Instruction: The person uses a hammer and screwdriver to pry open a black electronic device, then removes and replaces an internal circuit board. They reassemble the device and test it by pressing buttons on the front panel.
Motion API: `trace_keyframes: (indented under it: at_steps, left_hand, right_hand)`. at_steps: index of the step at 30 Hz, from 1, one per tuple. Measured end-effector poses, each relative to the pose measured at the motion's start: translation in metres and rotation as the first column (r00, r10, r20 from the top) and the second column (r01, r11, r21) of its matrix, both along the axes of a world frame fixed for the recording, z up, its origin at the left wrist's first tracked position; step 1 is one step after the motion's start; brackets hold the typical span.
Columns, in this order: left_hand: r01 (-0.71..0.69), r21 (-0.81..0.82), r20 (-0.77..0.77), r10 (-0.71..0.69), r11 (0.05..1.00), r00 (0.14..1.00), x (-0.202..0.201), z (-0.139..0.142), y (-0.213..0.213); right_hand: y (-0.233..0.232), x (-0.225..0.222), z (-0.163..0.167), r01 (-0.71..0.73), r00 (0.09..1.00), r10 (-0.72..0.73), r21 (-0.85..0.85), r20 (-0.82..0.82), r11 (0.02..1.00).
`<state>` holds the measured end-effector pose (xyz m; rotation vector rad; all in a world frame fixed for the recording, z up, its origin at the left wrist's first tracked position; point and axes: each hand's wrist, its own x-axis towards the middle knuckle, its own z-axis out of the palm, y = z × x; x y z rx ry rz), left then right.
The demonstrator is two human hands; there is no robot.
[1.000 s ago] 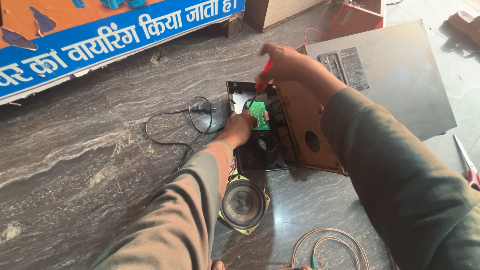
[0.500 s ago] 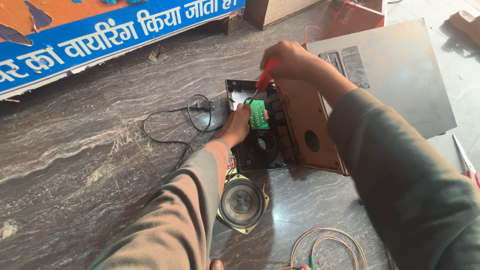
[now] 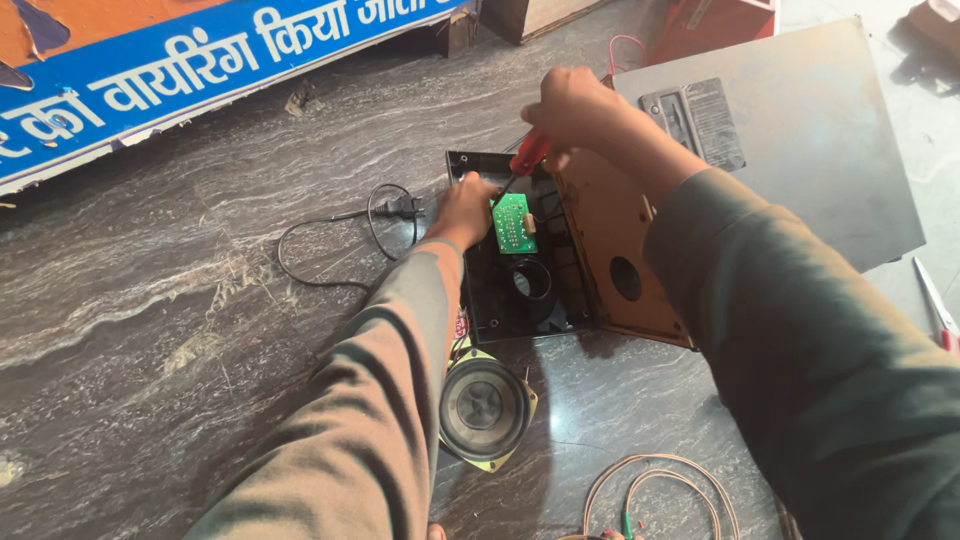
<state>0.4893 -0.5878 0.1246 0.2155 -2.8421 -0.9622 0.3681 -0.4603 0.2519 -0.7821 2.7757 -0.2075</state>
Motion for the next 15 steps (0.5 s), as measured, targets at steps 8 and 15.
trace_keyframes:
  at_steps: [8,15]
  left_hand:
    - [-0.009,-0.168,0.082,0.023,0.986,0.996,-0.005,-0.007,0.007]
    - [-0.011,-0.423,-0.032,-0.003,0.906,0.999,-0.014,-0.021,0.015]
  right_hand:
    - [0.012,0.012,0.008,-0.193,0.980,0.183,-0.155,-0.078,0.969]
    - [0.016,0.037,0.023,0.052,0.983,-0.003,-0.266,0.182,0.963]
